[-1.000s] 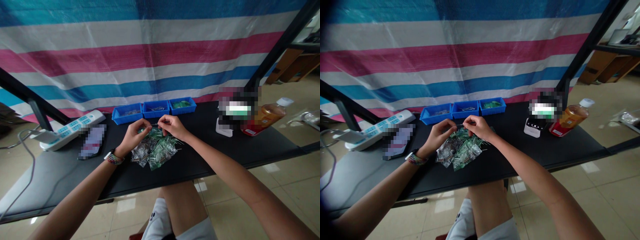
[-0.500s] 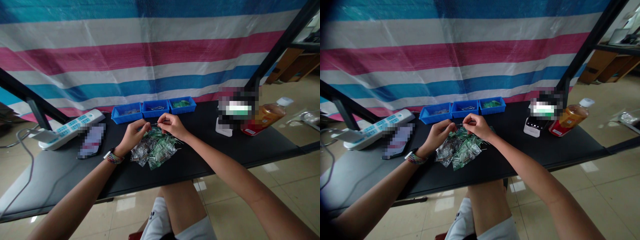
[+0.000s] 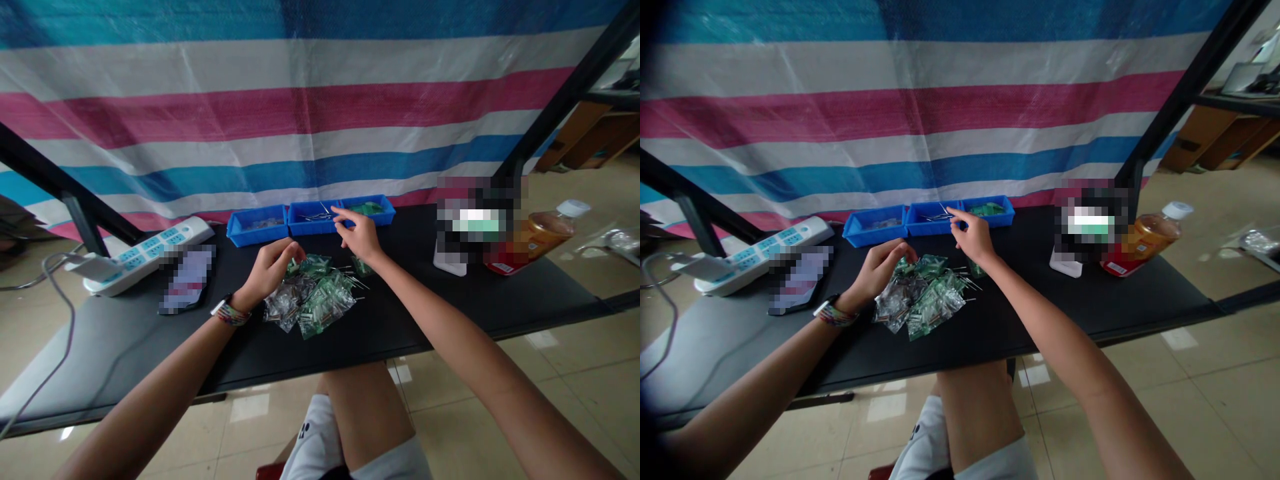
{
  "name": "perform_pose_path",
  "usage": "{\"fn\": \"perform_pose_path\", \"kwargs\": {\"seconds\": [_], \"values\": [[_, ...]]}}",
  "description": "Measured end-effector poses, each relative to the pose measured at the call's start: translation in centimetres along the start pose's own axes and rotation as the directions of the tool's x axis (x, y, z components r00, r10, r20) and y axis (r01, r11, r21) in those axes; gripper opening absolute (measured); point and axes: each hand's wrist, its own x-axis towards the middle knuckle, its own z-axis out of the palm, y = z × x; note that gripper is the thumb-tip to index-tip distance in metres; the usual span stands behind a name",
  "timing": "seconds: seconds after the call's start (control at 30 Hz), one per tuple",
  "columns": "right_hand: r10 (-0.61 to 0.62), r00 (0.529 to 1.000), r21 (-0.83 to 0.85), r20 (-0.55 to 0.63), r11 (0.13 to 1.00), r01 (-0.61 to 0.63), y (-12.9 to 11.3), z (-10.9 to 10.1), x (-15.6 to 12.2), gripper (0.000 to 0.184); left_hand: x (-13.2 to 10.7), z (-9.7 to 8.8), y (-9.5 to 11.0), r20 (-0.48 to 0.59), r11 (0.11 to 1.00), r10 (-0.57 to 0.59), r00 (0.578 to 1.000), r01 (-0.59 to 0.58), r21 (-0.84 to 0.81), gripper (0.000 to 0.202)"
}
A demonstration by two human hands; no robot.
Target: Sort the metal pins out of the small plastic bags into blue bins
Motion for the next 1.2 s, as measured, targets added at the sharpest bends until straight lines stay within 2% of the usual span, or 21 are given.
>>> {"fn": "perform_pose_path", "kwargs": {"seconds": [0.1, 0.13, 0.2, 0.23, 0.3, 0.33, 0.4, 0.5, 0.63, 0.83, 1.07, 1.2], "values": [[-0.06, 0.998, -0.142, -0.037, 0.988, 0.054, 0.2, -1.6, 0.7, 0.035, 0.0, 0.0, 0.1, 0.003, 1.0, -0.005, 1.0, 0.005, 0.01, 0.056], [-0.063, 0.998, -0.153, -0.002, 0.986, 0.062, 0.1, -2.1, 0.7, 0.03, 0.0, 0.0, 0.2, 0.006, 1.0, -0.005, 1.0, 0.004, 0.014, 0.056], [-0.037, 0.984, -0.143, 0.173, 0.988, 0.062, -0.4, -3.2, 0.6, 0.018, 0.0, 0.0, 0.3, 0.011, 1.0, 0.001, 1.0, -0.001, 0.016, 0.056], [-0.014, 0.956, -0.141, 0.295, 0.988, 0.058, -0.7, -3.7, 0.5, 0.014, 0.0, 0.0, 0.3, 0.013, 1.0, 0.003, 1.0, -0.003, 0.016, 0.055], [0.037, 0.861, -0.175, 0.507, 0.983, 0.06, -1.3, -4.5, 0.2, 0.009, 0.0, 0.0, 0.1, 0.018, 1.0, 0.001, 1.0, -0.002, 0.018, 0.055], [0.064, 0.816, -0.211, 0.574, 0.975, 0.072, -1.5, -4.8, 0.1, 0.007, 0.0, 0.0, 0.0, 0.021, 1.0, 0.0, 1.0, -0.001, 0.02, 0.055], [0.11, 0.763, -0.282, 0.636, 0.955, 0.097, -1.8, -5.3, -0.3, 0.005, -0.1, 0.0, -0.2, 0.027, 1.0, 0.001, 1.0, -0.002, 0.025, 0.054], [0.167, 0.735, -0.367, 0.657, 0.923, 0.119, -1.9, -5.4, -0.7, 0.006, -0.1, 0.0, -0.5, 0.038, 1.0, 0.009, 0.999, -0.01, 0.025, 0.053], [0.216, 0.725, -0.478, 0.654, 0.861, 0.175, -2.0, -5.1, -1.0, 0.01, 0.0, 0.0, -0.5, 0.039, 0.999, 0.02, 0.999, -0.021, 0.028, 0.05], [0.213, 0.723, -0.51, 0.657, 0.832, 0.218, -2.0, -4.9, -1.1, 0.009, 0.1, 0.1, -0.2, 0.041, 0.999, 0.019, 0.999, -0.02, 0.045, 0.054], [0.154, 0.745, -0.456, 0.649, 0.862, 0.22, -1.6, -5.3, -0.9, 0.007, 0.1, 0.1, -0.1, 0.036, 0.999, 0.012, 0.999, -0.013, 0.042, 0.055], [0.116, 0.762, -0.332, 0.637, 0.933, 0.135, -1.8, -5.7, -0.7, 0.005, 0.1, 0.1, -0.3, 0.039, 0.999, 0.012, 0.999, -0.014, 0.037, 0.052]]}}
